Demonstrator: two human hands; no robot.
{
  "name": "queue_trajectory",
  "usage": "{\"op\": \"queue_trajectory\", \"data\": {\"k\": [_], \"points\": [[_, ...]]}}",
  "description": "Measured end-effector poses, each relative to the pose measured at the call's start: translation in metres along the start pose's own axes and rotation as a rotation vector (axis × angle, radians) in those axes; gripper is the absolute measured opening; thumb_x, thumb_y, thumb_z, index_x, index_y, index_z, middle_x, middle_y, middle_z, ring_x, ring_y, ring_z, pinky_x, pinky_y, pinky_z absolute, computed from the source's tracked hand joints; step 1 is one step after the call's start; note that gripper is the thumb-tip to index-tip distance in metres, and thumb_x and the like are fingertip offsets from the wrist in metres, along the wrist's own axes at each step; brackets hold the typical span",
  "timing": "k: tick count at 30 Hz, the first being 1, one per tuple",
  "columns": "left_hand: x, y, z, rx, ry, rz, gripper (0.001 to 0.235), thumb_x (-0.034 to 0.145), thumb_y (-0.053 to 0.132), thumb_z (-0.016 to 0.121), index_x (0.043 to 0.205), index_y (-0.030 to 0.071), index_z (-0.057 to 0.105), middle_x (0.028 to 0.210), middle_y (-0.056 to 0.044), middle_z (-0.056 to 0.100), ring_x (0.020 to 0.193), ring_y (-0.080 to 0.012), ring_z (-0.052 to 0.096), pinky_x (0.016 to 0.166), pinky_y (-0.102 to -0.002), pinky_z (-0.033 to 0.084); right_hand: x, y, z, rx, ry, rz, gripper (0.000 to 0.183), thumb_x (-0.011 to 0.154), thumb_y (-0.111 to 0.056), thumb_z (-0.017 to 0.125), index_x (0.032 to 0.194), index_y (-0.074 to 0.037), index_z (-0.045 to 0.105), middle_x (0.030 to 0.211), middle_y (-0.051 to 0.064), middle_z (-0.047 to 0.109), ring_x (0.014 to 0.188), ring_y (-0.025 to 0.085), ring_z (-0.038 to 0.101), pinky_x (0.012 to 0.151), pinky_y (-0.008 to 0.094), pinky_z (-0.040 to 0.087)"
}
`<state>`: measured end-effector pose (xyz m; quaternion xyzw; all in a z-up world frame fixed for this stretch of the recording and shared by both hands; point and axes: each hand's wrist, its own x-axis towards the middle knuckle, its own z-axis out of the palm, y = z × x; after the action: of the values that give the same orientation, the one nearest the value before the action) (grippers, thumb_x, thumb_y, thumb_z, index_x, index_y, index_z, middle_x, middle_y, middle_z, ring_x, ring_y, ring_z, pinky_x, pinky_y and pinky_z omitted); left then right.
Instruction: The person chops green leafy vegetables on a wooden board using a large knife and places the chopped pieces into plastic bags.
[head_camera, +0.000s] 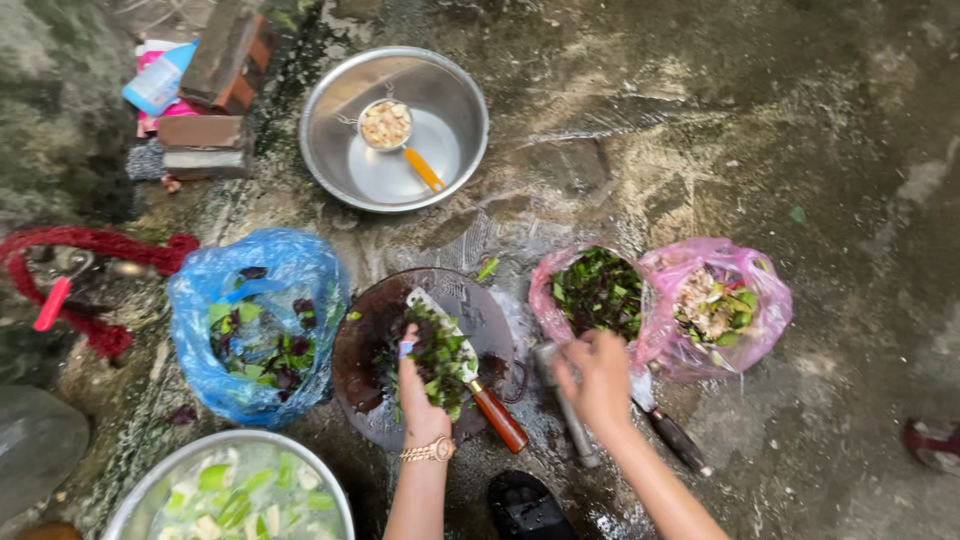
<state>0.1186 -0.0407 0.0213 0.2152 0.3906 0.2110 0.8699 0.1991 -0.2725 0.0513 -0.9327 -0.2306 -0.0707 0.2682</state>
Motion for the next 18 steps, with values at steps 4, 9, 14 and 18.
{"op": "queue_trajectory", "data": {"k": [4,9,14,18], "points": [[-0.007,-0.049,0.046,0.066,-0.044,-0.182,0.040,0.094,0.040,0.069,0.122,0.012,0.070,0.097,-0.003,0.073,0.078,-0.0149,0.068,0.068,-0.032,0.056,0.022,0.044,-0.040,-0.287,-0.016,0.233,0.046,0.074,-0.023,0.083,0.118,-0.017,0.072,0.092,0.018,0.059,0.089,0.036,0.058,0.073,0.048,0.048],[-0.009,-0.111,0.110,0.193,-0.063,-0.192,0.031,0.090,0.034,0.074,0.116,0.017,0.074,0.087,0.002,0.068,0.063,-0.0084,0.061,0.050,-0.025,0.047,0.008,0.101,-0.033,-0.025,0.072,0.346,0.063,0.082,-0.002,0.072,0.142,-0.008,0.054,0.103,0.018,0.064,0.091,0.034,0.065,0.078,0.047,0.053],[0.003,-0.172,0.162,0.545,-0.270,-0.048,0.029,0.087,0.026,0.076,0.114,0.015,0.072,0.091,-0.001,0.071,0.064,-0.0089,0.064,0.052,-0.025,0.052,0.007,0.134,-0.050,0.767,0.227,0.509,0.036,0.093,0.005,0.062,0.127,0.001,0.054,0.104,0.009,0.065,0.089,0.016,0.068,0.077,0.030,0.057],[0.025,-0.221,0.178,1.282,-0.634,0.145,0.029,0.084,0.017,0.081,0.112,0.012,0.078,0.088,-0.008,0.077,0.070,-0.0184,0.068,0.068,-0.033,0.057,0.018,0.125,-0.073,1.028,0.303,0.623,0.028,0.094,0.006,0.062,0.121,0.001,0.059,0.104,0.009,0.066,0.083,0.013,0.066,0.075,0.028,0.056]]}}
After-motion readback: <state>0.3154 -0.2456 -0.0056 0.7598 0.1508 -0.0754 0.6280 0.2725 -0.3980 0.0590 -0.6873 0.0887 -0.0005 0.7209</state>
